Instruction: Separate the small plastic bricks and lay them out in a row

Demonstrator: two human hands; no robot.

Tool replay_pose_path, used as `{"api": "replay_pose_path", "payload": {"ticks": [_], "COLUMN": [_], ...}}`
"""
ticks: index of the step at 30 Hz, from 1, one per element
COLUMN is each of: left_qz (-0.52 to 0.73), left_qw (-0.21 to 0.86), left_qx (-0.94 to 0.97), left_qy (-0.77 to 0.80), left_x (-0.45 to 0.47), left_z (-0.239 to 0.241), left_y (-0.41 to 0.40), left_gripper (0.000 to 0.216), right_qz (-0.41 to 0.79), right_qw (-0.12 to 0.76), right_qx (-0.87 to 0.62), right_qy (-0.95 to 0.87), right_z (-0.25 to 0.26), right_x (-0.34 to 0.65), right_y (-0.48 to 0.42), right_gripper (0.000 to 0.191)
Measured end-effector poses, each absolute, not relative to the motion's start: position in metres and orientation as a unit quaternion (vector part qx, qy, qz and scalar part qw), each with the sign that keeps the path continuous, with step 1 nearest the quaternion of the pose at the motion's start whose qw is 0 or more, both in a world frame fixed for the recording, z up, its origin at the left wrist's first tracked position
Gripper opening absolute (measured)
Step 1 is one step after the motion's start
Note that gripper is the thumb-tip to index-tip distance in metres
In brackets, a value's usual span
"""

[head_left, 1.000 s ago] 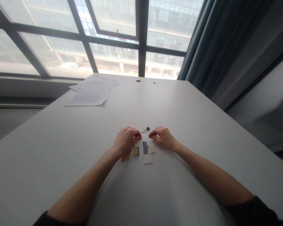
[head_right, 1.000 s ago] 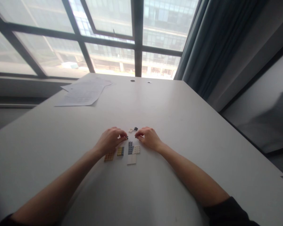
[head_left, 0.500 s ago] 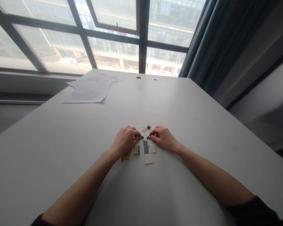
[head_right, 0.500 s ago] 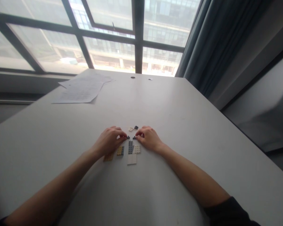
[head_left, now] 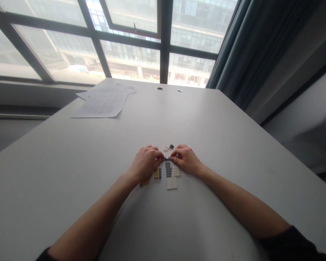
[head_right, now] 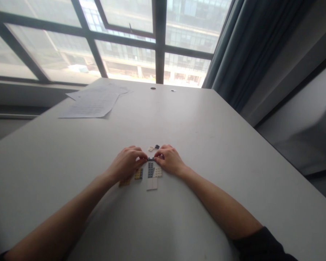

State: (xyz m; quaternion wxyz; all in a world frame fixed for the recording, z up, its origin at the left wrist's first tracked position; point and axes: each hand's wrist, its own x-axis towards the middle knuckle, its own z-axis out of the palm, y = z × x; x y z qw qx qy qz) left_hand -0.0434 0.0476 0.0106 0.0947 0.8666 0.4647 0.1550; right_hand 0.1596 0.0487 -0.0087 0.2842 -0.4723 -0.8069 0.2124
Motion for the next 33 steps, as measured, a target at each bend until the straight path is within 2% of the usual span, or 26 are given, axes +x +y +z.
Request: {"api": "replay_pose_path", "payload": {"ticks": [7,12,15,20,33], "left_qz": [0.157,0.190,0.210,0.173,0.136], "left_qw": [0.100,0.109,0.104,0.084,0.065], "left_qx": [0.866,0.845,0.826,0.826,0.828], "left_qy": [0.464,0.488,0.513,0.530,0.540], "left_x": [-0.044,-0.053,-0.058,-0.051,-0.023], "left_z": [0.010,0.015,0.017,0.017,0.018], "left_y": [0.049,0.053,0.059,0.070,0.081], "left_gripper": [0.017,0.018,0.020,0.021,0.022], "right_qz": [0.210,0.215,0.202,0.200,0.159], "right_qw": [0.286,0.325,0.338,0.306,0.274], "right_qx": [-0.473,-0.484,-0.508,-0.525,-0.509], "right_qy": [-0.806,-0.784,-0.766,-0.769,-0.800], "right_z": [-0.009,-0.014,-0.014,-0.012,-0.010], "right_x": [0.158,0.164,0.170,0.169,0.162], "right_y": [0.048,0.055,0.066,0.082,0.081], "right_gripper": [0.006,0.006,0.014,0.027,0.014]}}
